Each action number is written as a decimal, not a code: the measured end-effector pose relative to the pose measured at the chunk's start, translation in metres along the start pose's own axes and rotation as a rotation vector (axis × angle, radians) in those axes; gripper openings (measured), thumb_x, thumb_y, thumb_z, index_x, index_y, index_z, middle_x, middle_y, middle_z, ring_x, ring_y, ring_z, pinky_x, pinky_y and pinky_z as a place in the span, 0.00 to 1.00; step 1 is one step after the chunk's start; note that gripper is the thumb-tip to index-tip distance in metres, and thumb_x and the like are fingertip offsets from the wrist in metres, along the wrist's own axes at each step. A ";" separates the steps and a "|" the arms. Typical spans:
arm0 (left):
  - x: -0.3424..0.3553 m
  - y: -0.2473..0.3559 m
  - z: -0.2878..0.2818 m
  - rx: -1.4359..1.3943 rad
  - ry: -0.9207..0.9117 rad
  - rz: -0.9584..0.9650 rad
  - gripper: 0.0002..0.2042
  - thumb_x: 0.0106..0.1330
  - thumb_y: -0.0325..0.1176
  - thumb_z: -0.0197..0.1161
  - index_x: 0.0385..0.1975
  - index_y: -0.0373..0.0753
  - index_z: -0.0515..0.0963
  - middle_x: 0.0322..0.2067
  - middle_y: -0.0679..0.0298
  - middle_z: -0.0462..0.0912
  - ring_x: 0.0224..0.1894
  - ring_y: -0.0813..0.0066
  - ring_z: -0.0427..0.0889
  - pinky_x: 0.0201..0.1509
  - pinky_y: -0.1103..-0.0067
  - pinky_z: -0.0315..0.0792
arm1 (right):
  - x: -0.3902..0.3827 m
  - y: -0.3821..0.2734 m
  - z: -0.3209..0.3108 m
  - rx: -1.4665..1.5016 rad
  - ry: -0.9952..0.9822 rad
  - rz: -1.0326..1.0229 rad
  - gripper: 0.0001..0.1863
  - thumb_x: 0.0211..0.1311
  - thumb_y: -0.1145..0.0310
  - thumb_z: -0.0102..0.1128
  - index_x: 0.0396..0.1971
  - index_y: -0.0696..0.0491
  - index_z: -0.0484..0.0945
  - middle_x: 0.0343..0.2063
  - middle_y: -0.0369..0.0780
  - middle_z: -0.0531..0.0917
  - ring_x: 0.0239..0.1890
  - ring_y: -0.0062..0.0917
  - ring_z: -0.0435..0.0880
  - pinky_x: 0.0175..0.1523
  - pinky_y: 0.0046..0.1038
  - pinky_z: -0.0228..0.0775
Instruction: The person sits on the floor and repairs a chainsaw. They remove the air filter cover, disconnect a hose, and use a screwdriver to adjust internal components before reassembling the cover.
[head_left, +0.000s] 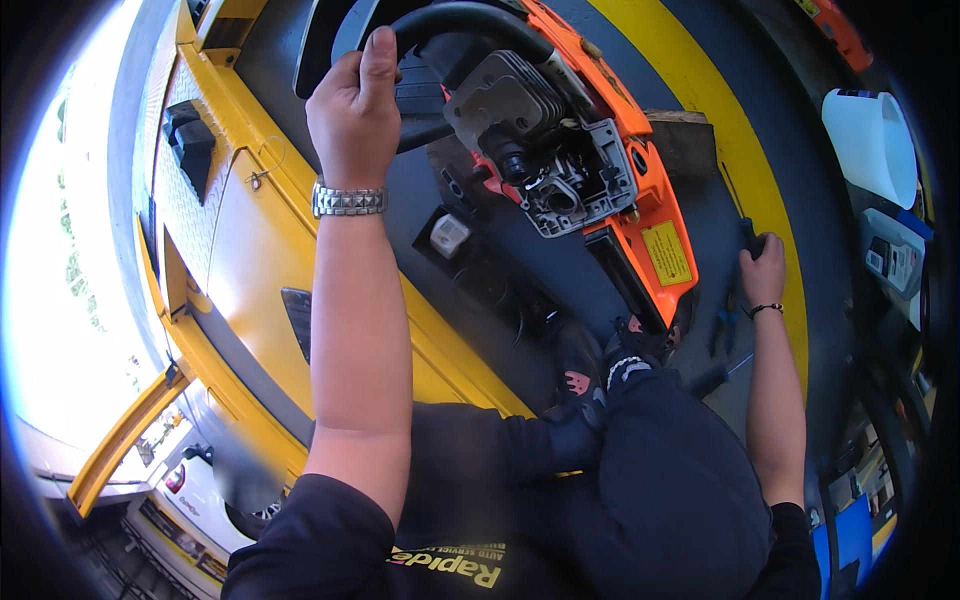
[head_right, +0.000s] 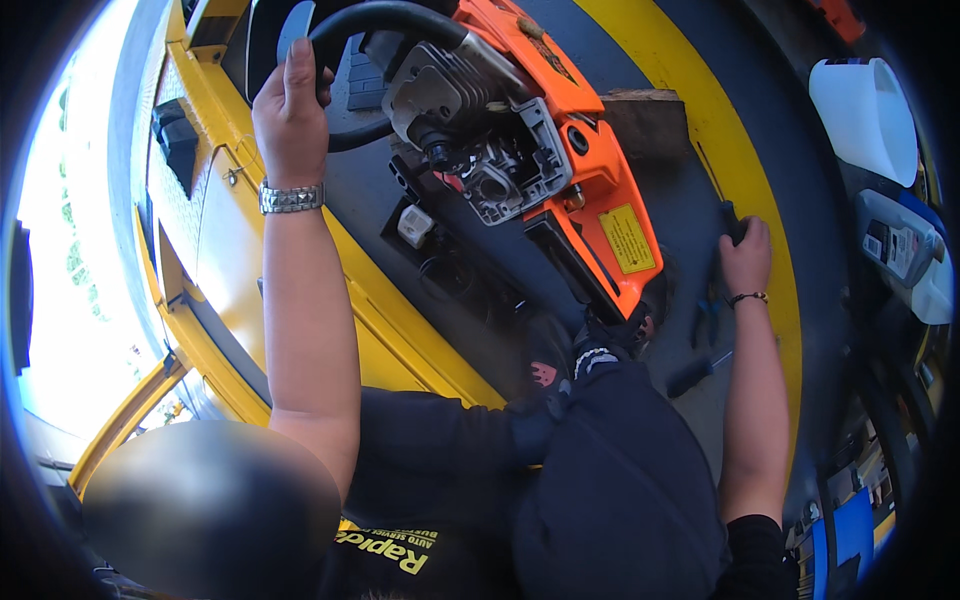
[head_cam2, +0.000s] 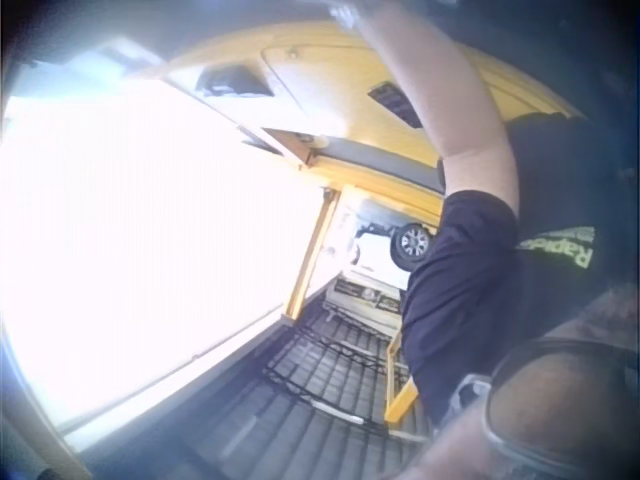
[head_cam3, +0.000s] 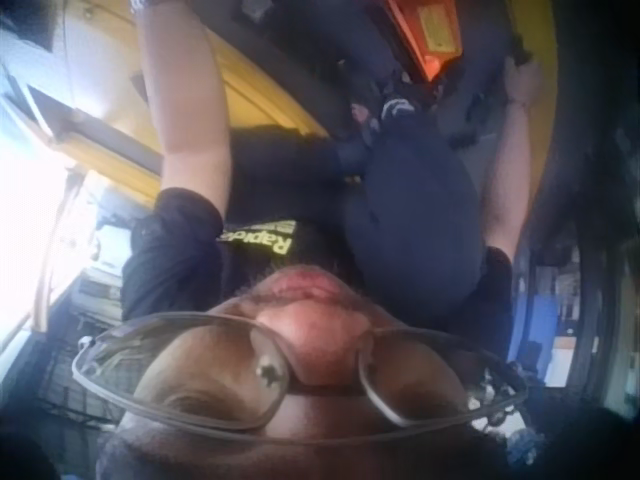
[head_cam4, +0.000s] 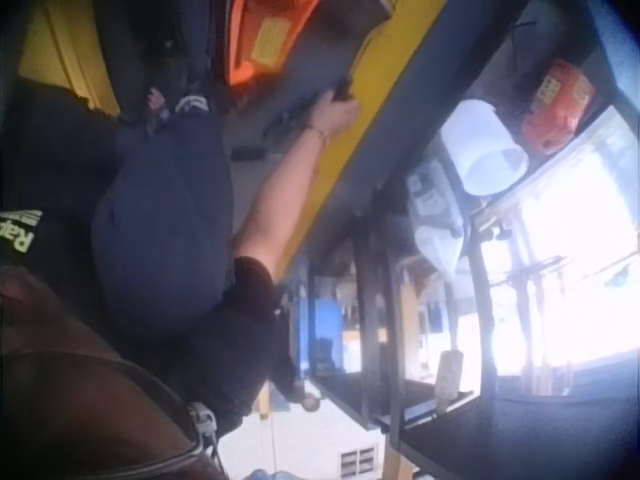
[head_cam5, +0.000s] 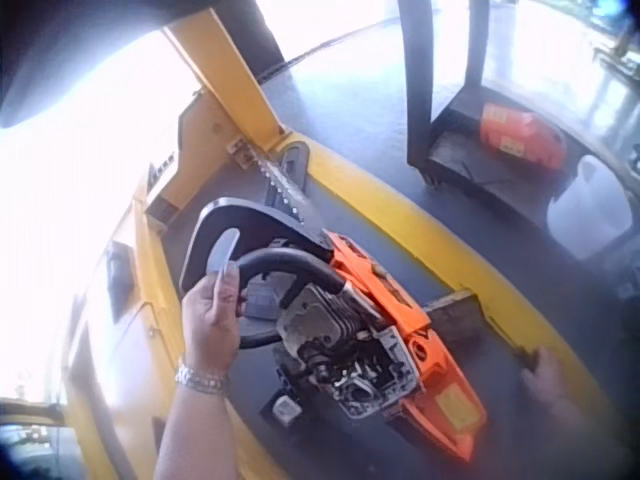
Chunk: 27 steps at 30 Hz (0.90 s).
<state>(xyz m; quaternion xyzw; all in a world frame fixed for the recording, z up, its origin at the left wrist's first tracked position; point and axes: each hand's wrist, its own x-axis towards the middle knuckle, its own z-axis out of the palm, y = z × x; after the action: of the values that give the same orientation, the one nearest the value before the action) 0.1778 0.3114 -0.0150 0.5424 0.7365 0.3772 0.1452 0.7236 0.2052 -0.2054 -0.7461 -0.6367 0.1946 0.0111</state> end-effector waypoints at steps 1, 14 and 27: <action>0.004 0.003 0.002 0.035 -0.024 0.006 0.37 0.69 0.71 0.54 0.24 0.36 0.84 0.15 0.63 0.80 0.21 0.72 0.80 0.29 0.76 0.71 | 0.000 -0.002 0.000 0.013 -0.011 0.002 0.22 0.56 0.67 0.64 0.50 0.59 0.75 0.49 0.50 0.79 0.54 0.48 0.77 0.61 0.45 0.69; 0.030 0.086 0.020 0.164 -0.445 0.065 0.32 0.77 0.58 0.53 0.31 0.27 0.80 0.27 0.54 0.84 0.32 0.63 0.83 0.41 0.69 0.75 | -0.044 -0.141 -0.080 0.827 -0.096 -0.243 0.27 0.64 0.62 0.67 0.59 0.60 0.74 0.51 0.48 0.81 0.50 0.33 0.83 0.55 0.32 0.74; 0.004 0.061 0.016 -0.199 -0.436 0.025 0.25 0.72 0.55 0.64 0.35 0.31 0.81 0.28 0.60 0.83 0.30 0.72 0.81 0.38 0.75 0.76 | -0.051 -0.195 -0.059 0.548 -0.288 0.019 0.17 0.62 0.62 0.72 0.40 0.60 0.82 0.24 0.36 0.83 0.26 0.19 0.77 0.35 0.25 0.71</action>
<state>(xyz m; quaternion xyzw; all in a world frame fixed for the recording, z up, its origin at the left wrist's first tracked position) 0.2285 0.3290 0.0178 0.6032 0.6401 0.3235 0.3490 0.5516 0.2069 -0.0855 -0.6860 -0.5485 0.4629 0.1197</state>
